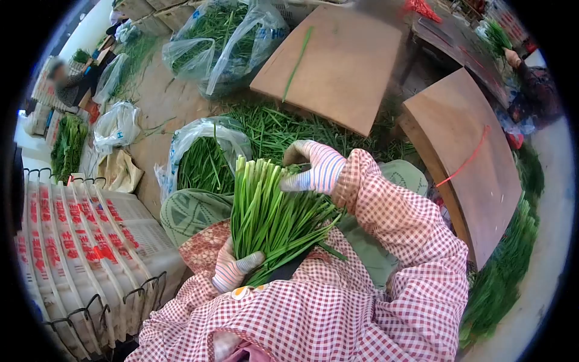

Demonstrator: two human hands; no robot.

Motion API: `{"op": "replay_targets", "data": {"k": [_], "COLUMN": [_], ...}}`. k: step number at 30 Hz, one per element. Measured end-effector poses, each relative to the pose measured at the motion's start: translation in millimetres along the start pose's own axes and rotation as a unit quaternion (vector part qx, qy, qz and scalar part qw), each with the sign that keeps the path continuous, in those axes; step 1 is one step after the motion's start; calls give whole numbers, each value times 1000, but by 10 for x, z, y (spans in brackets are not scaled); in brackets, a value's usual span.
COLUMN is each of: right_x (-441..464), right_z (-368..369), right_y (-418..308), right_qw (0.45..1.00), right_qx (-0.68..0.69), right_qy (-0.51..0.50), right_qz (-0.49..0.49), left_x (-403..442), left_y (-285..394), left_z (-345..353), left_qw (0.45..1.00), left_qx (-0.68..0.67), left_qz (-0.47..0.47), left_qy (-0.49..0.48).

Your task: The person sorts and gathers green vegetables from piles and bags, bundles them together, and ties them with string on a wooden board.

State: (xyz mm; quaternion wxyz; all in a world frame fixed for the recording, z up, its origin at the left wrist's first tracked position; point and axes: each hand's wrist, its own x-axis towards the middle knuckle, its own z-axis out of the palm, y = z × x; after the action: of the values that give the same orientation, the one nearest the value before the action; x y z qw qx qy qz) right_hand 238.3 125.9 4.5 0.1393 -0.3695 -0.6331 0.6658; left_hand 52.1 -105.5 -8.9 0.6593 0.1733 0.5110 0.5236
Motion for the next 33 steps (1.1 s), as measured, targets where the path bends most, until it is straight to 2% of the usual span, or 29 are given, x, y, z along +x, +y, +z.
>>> {"op": "replay_targets", "data": {"k": [4, 6, 10, 12, 14, 16, 17, 19, 20, 22, 24, 25, 27, 28, 29, 30, 32, 33], "right_x": [-51, -34, 8, 51, 132, 182, 241, 257, 419, 531, 416, 402, 201, 163, 85, 45, 37, 93], "right_z": [85, 152, 223, 213, 142, -36, -206, -561, -842, -1412, -1641, -1596, -1371, -1075, -842, -553, -226, -155], "right_y": [111, 174, 182, 198, 263, 161, 161, -168, 15, 3, -173, -163, -71, 38, -23, 4, 54, 114], "right_qw": [996, 995, 998, 998, 994, 998, 998, 989, 982, 956, 930, 931, 967, 976, 996, 987, 994, 986], "right_qx": [-45, -52, 42, 46, 44, -20, -61, -107, -62, -25, -31, -33, -99, -100, -78, -157, -70, -112], "right_qy": [-78, -54, -35, -3, -17, -10, 10, 98, 175, 279, 340, 337, 184, 160, 49, 27, -38, -68], "right_qz": [-25, -65, -25, 48, 94, 57, 27, 38, 22, -85, -137, -137, -143, -109, -13, -28, 81, 107], "left_x": [-11, -17, -15, 0, 14, 24, 36, 73, 83, 106, 96, 110, 119, 112, 101, 83, 85, 77], "left_y": [-25, -33, -53, -18, -10, -9, -14, -113, -149, -81, -5, 18, 71, 94, 121, 138, 127, 110], "left_z": [19, 33, 7, 34, 39, 12, -6, -160, -211, -161, -75, -84, -135, -145, -152, -162, -185, -181], "left_qw": [1000, 1000, 1000, 1000, 1000, 999, 999, 998, 997, 996, 997, 997, 989, 989, 984, 978, 977, 979], "left_qx": [9, 8, 21, 16, 10, -10, -9, -23, -38, -47, -34, -37, -63, -64, -84, -104, -110, -116], "left_qz": [13, 17, 9, -3, -17, -38, -38, -42, -43, -44, -48, -47, -124, -125, -145, -165, -163, -153], "left_qy": [1, 0, 3, 0, -3, -17, -27, -37, -48, -56, -55, -53, -50, -52, -60, -68, -79, -71]}}
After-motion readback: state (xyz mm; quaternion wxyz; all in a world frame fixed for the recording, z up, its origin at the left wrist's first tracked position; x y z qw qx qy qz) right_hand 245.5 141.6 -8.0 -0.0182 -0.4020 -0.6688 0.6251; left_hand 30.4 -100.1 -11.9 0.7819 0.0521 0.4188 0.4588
